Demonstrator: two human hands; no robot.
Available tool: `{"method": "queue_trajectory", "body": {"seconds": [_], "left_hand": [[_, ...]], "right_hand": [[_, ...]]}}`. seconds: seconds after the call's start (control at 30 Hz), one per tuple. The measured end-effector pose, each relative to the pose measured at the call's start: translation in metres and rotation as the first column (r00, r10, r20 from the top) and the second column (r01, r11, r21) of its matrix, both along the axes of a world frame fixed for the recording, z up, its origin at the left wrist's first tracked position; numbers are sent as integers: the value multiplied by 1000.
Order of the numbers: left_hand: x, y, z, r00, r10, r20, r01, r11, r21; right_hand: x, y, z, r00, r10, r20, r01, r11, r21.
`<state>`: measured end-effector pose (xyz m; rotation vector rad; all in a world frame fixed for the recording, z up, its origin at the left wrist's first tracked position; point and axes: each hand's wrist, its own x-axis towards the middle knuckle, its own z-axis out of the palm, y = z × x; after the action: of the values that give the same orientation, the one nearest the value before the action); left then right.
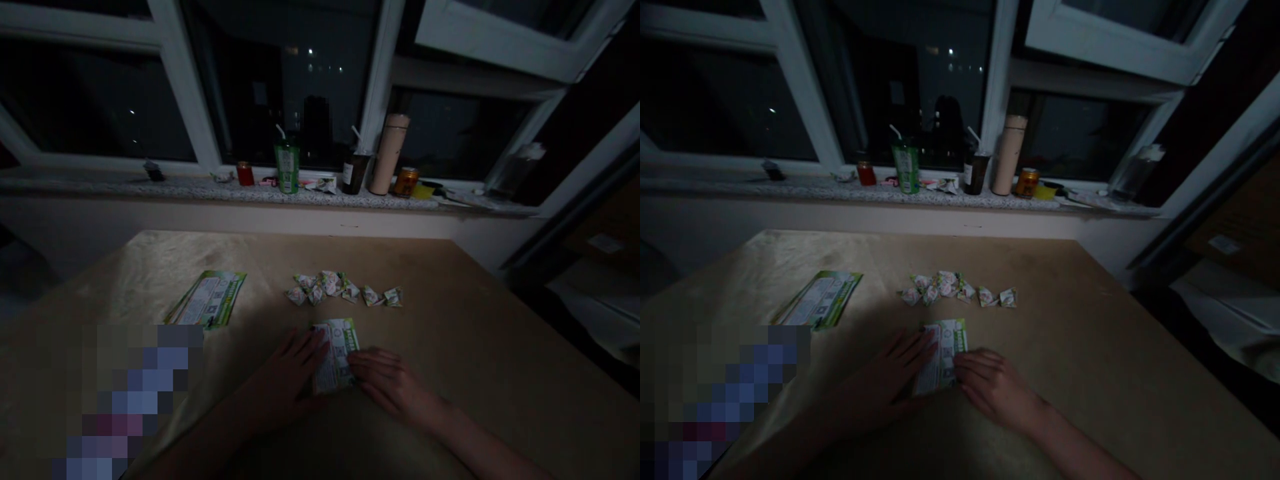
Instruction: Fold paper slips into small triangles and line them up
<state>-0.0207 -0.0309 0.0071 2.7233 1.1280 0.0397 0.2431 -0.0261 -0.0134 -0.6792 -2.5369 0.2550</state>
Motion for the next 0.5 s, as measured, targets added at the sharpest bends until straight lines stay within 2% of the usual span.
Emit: {"method": "queue_trajectory", "body": {"seconds": [0.3,0.5], "left_hand": [[5,2,-11,998,-67,-6,67,995,69],[6,4,-12,998,-54,-42,57,995,87]], "right_hand": [[7,-5,7,1000,-7,-2,7,996,-94],[6,-2,5,1000,-29,7,30,993,-114]]}}
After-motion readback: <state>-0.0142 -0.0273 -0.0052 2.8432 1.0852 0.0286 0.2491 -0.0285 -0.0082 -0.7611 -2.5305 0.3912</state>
